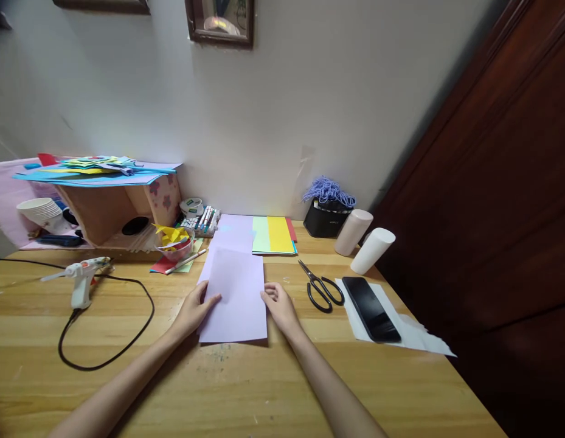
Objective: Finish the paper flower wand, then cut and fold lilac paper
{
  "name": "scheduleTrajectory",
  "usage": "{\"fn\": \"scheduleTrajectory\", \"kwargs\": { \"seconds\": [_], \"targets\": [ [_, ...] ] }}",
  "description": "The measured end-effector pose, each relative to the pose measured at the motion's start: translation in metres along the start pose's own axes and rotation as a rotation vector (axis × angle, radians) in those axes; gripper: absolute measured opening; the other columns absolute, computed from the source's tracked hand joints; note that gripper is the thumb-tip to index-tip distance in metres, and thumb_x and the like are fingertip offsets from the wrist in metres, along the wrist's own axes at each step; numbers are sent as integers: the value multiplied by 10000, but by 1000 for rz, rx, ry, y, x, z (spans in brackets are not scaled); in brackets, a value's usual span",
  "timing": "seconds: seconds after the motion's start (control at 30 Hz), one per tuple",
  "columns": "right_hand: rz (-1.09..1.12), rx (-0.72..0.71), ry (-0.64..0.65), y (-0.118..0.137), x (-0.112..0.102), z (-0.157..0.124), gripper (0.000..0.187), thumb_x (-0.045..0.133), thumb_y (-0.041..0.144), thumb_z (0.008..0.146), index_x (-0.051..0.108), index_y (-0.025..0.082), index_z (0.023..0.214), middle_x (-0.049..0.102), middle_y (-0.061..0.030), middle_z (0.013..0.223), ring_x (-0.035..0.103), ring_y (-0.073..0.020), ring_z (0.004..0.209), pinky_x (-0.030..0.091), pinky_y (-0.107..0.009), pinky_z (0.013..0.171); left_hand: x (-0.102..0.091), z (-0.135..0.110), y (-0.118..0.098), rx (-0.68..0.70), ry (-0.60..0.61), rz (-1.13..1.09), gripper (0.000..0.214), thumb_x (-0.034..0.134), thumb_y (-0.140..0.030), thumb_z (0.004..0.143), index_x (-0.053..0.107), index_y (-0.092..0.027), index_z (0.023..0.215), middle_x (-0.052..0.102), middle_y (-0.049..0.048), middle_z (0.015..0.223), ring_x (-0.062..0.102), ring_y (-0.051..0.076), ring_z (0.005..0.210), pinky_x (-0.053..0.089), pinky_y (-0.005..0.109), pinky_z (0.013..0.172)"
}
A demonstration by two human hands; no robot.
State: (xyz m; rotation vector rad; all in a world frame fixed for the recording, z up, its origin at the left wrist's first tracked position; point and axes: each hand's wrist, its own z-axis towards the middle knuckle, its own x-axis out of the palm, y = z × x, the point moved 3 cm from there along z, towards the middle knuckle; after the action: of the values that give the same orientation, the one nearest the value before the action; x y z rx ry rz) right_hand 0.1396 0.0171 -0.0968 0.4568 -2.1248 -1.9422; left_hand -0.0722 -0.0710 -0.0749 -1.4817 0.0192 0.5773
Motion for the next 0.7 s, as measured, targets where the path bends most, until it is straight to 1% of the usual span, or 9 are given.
{"fn": "scheduleTrajectory", "kwargs": {
  "seconds": [0.03,0.07,0.13,0.2,0.23,0.33,0.43,0.57,0.7],
  "targets": [
    [-4,-35,-68,1,-2,2,407,676,410,625,547,175,931,641,-116,1006,609,-221,881,477,-368,786,1,-2,-3,29,-5,26,228,555,-354,739,569,-168,870,618,48,868,567,201,819,447,298,713],
    [13,-64,-90,2,-3,3,435,690,393,618,539,184,969,614,-123,1079,598,-219,924,470,-369,811,2,-4,-6,53,-3,37,208,536,-361,757,561,-169,831,607,33,812,560,185,772,445,276,667],
    [90,-80,12,5,1,3,452,682,379,645,525,196,1027,596,-124,1127,594,-220,954,473,-374,817,4,-8,-13,99,21,17,209,506,-373,785,547,-168,786,579,13,744,544,159,713,433,239,600],
    [157,-109,120,12,7,-1,395,651,370,694,532,190,1024,633,-111,1057,606,-221,931,479,-372,808,6,-12,-20,144,22,-23,214,496,-369,800,558,-165,826,585,15,767,541,149,722,436,226,604],
    [174,-148,123,18,8,-4,357,632,364,716,539,187,1012,646,-100,1019,607,-220,923,477,-368,809,6,-14,-24,164,8,-44,222,495,-361,804,567,-165,879,600,23,812,546,149,748,443,230,630],
    [185,-308,1,37,8,-13,263,607,349,745,565,189,951,657,-74,958,595,-213,927,459,-347,835,4,-18,-30,183,-35,-92,281,508,-348,800,581,-167,1003,633,49,943,562,165,823,455,258,711],
    [200,-380,2,47,11,-20,274,603,367,742,567,208,962,648,-68,988,583,-224,947,455,-344,837,4,-19,-27,139,-15,-128,290,557,-353,766,618,-161,974,658,56,944,580,189,843,468,290,738],
    [173,-315,73,46,15,-23,350,586,425,735,538,234,1024,614,-67,1083,549,-244,1033,442,-342,859,8,-17,-17,26,42,-237,326,614,-365,714,625,-151,959,671,63,950,603,217,862,489,333,755],
    [4,-270,-23,37,11,-26,347,578,459,718,542,217,964,627,-76,987,555,-268,976,456,-347,798,16,-21,-13,-55,85,-212,322,608,-375,710,636,-160,948,678,61,948,611,231,862,492,348,760]
  ]
}}
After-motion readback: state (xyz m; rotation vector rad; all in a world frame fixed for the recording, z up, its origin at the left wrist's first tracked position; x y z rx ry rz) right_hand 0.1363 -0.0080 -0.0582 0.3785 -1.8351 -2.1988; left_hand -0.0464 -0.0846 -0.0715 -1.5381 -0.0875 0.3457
